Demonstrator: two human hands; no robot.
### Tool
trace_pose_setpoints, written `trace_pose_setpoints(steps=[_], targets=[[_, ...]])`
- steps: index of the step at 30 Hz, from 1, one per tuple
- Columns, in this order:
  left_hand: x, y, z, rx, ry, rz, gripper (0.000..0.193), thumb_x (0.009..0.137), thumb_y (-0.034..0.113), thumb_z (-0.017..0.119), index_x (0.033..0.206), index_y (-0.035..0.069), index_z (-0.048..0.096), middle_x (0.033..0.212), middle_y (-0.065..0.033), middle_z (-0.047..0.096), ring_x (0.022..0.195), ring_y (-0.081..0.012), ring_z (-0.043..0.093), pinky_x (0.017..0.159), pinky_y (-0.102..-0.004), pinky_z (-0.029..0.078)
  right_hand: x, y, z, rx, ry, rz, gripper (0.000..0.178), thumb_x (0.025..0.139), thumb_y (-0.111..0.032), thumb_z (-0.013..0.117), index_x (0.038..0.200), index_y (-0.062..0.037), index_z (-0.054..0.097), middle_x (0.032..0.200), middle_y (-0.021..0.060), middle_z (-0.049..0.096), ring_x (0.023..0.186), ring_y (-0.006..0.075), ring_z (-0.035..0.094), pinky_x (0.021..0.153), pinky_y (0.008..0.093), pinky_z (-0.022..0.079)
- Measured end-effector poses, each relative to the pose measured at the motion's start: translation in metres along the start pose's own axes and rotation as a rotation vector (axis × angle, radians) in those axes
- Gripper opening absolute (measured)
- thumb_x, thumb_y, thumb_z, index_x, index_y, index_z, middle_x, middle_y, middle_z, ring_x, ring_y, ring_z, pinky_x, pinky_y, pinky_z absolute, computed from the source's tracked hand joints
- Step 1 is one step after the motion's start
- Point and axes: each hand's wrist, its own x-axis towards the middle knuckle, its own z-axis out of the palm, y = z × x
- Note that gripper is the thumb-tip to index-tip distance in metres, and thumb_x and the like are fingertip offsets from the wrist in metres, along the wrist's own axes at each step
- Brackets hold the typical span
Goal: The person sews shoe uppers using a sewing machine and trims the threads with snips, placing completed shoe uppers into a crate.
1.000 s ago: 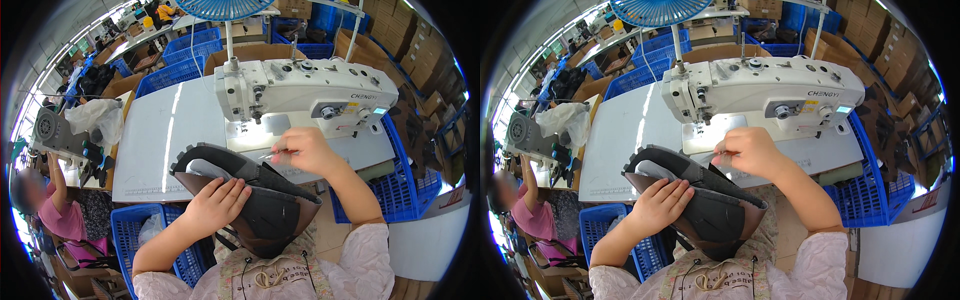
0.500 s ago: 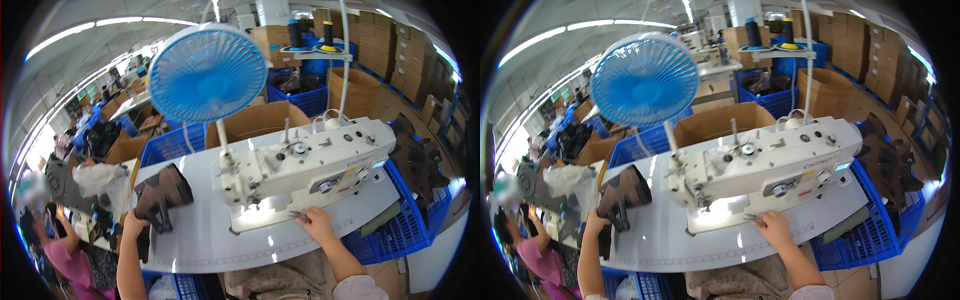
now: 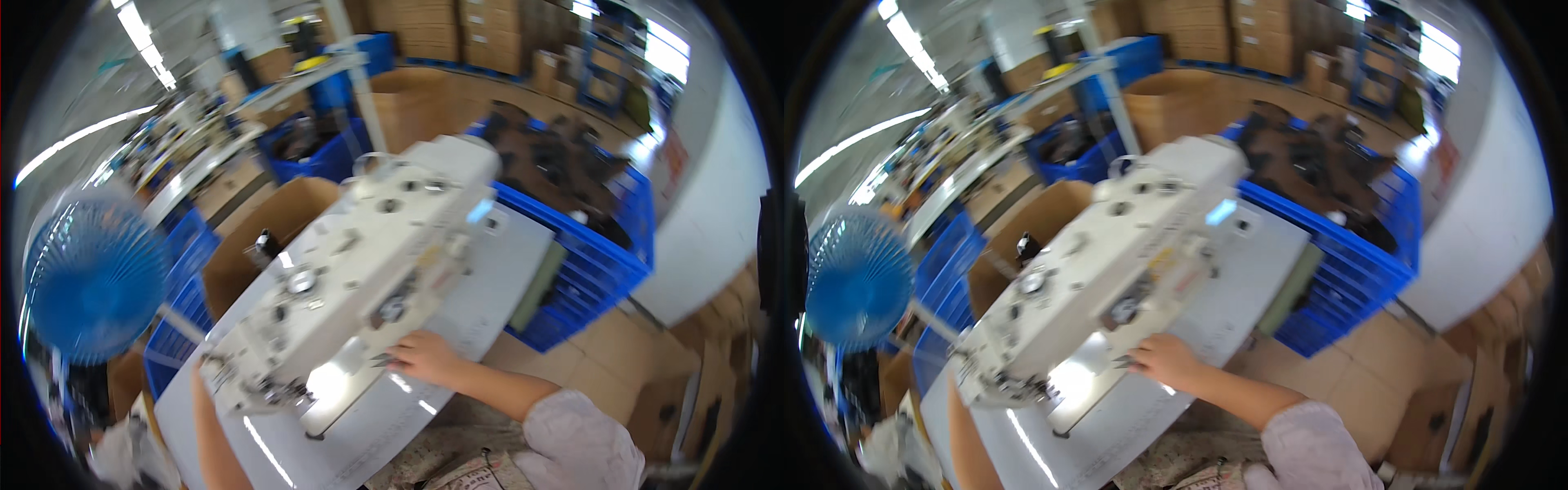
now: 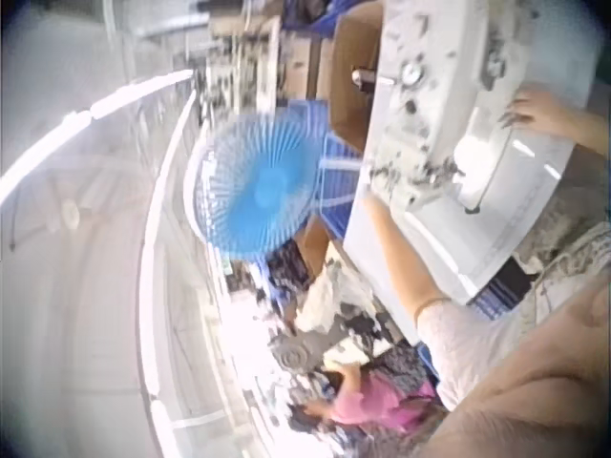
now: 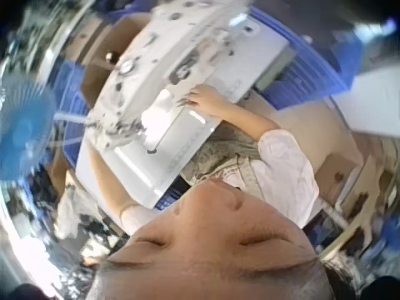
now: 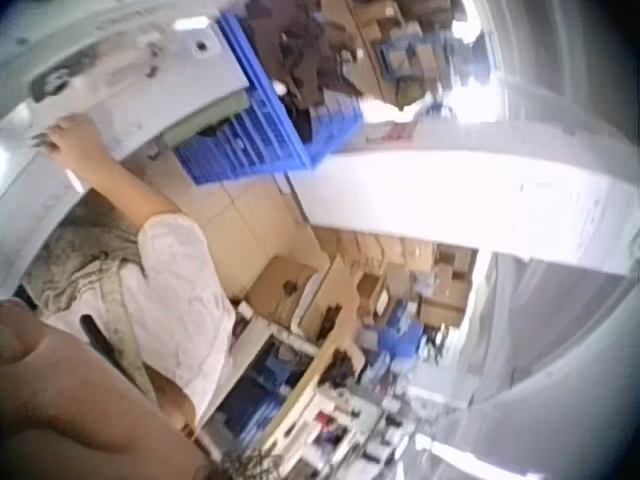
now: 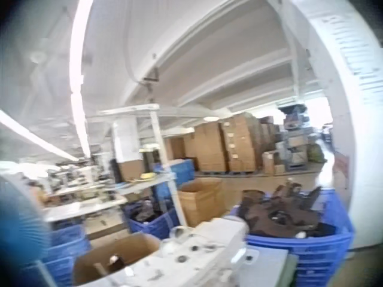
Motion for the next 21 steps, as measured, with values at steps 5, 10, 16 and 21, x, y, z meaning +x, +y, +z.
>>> trace_pose_setpoints(steps=[5,10,16,21], targets=[[-0.117,0.040,0.193,1.657,-0.373,-0.048,0.042,0.084,0.034,0.061,0.112,0.003,0.063,0.112,-0.0231,0.060,0.105,-0.0383,0.059,0.090,-0.0481,0.046,-0.015,0.011,-0.015,-0.222,0.227,-0.017,0.022,0.082,-0.027,0.066,0.097,-0.0099,0.067,0.095,0.0028,0.064,0.094,0.0196,0.061,0.084,0.0351,0.046],[-0.229,0.036,0.302,1.463,-0.338,0.006,0.020,0.083,0.022,0.064,0.090,0.005,0.070,0.091,-0.0210,0.068,0.091,-0.0400,0.063,0.080,-0.0483,0.050,-0.051,0.061,-0.081,0.004,0.374,-0.066,0.013,0.080,-0.017,0.070,0.092,-0.0136,0.070,0.103,0.0026,0.067,0.098,0.0221,0.063,0.086,0.0393,0.051],[-0.249,-0.004,0.382,1.309,-0.641,0.467,0.083,0.074,0.018,0.071,0.145,0.000,0.034,0.150,-0.0242,0.031,0.137,-0.0431,0.030,0.111,-0.0511,0.028,-0.096,0.255,-0.284,-1.044,0.549,0.702,0.049,0.071,-0.003,0.061,0.120,-0.0100,0.061,0.121,0.0149,0.061,0.122,0.0322,0.051,0.107,0.0528,0.032],[-0.244,-0.008,0.381,1.314,-0.638,0.466,0.085,0.071,0.015,0.070,0.145,-0.001,0.033,0.151,-0.0235,0.031,0.139,-0.0415,0.029,0.112,-0.0517,0.025,-0.110,0.308,-0.325,-0.676,0.188,0.817,0.039,0.075,-0.009,0.063,0.113,-0.0166,0.068,0.109,0.0112,0.068,0.106,0.0285,0.063,0.092,0.0429,0.048]])
